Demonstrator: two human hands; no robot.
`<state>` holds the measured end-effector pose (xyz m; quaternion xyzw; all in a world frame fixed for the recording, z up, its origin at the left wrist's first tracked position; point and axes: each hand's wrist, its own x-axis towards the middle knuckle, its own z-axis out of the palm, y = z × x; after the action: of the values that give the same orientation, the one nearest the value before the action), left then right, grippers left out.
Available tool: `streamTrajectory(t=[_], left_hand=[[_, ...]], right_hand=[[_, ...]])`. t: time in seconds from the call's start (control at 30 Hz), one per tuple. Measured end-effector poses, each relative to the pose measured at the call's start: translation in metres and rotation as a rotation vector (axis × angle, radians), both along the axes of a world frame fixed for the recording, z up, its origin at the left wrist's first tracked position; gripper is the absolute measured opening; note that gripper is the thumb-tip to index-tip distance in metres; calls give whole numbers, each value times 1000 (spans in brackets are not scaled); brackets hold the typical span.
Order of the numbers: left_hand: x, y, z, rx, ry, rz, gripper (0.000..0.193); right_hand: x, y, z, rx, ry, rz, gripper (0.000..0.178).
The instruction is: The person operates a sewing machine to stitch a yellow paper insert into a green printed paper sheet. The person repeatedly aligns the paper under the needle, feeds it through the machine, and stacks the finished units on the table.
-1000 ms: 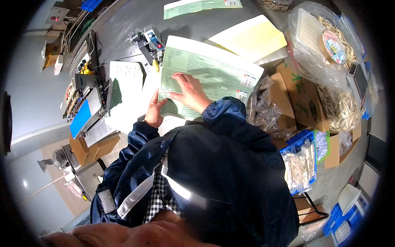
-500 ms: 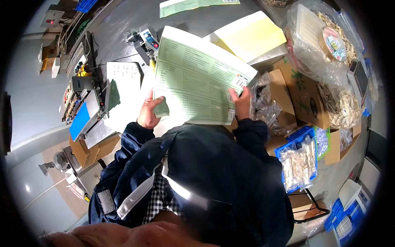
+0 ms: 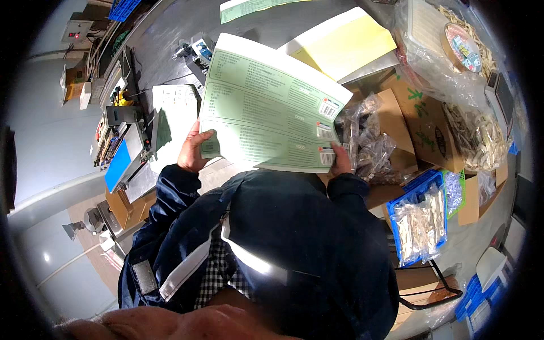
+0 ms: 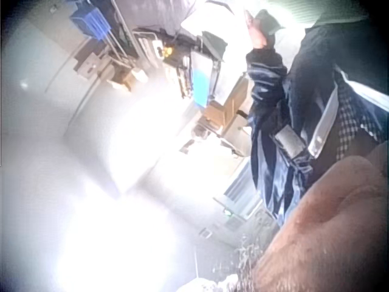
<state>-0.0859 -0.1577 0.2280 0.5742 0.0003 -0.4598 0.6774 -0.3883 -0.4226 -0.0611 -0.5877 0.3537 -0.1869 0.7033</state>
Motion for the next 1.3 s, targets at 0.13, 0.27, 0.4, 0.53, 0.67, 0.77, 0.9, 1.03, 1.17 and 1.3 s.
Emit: streamTrajectory(t=[0.13, 0.27, 0.4, 0.53, 0.67, 0.77, 0.9, 1.03, 1.17, 1.3], left_hand=[[15, 15, -2, 92, -131, -124, 44], [53, 21, -50, 257, -135, -204, 22], [64, -12, -93, 578, -235, -167, 44], [74, 0, -161, 563, -359, -161, 37], [57, -14, -170, 319, -202, -118, 23], [27, 11, -125, 316, 12, -68, 18], [-12, 55, -69, 167, 10, -30, 41], [-22, 103, -78, 183, -20, 117, 38], [-45, 161, -63, 161, -42, 248, 26], [-82, 216, -11, 18, -74, 354, 23]], right_hand=[[-10, -31, 70, -462, -57, 37, 36], [-16, -70, 92, -805, -7, 132, 34], [-23, -94, 110, -382, 4, 318, 44], [2, -114, 78, 349, 97, 201, 46], [-1, -151, 36, 360, 186, -41, 39], [-17, -122, 78, 352, 59, -50, 38], [-31, -78, 158, 383, -130, -4, 35], [-30, -57, 200, 289, -17, 154, 31], [-22, -23, 220, 257, -18, 189, 28], [-15, 25, 257, 314, -125, 216, 27]])
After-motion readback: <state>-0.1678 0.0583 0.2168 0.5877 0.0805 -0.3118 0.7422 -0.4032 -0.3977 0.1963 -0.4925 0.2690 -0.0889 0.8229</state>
